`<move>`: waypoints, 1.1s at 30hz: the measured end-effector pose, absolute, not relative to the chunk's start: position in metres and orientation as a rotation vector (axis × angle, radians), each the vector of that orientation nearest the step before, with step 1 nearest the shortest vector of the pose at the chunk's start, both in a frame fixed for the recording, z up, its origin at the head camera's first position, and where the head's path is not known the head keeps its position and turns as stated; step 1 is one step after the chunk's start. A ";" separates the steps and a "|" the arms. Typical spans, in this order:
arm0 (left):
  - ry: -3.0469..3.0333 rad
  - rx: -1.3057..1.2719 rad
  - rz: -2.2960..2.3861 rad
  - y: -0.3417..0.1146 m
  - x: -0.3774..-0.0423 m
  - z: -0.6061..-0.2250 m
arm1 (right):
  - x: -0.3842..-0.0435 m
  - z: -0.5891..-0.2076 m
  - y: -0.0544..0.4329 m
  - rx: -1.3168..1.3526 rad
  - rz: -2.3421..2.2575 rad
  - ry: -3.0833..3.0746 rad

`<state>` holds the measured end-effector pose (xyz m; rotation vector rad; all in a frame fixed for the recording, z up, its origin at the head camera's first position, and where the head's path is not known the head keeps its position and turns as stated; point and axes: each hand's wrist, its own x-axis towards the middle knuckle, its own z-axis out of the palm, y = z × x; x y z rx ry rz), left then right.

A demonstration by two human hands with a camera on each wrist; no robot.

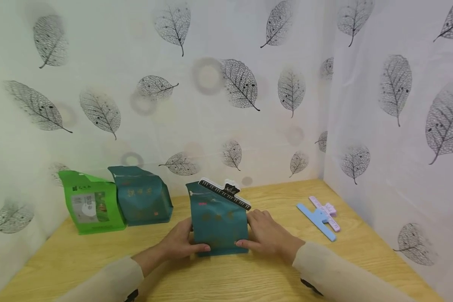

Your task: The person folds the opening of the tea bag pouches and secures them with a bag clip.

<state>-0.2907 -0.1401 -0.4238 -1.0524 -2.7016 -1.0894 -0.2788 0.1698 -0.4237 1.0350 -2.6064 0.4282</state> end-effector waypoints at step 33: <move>-2.690 -0.953 -0.741 -0.141 -0.291 -0.424 | -0.281 -0.423 0.170 0.913 0.334 -2.647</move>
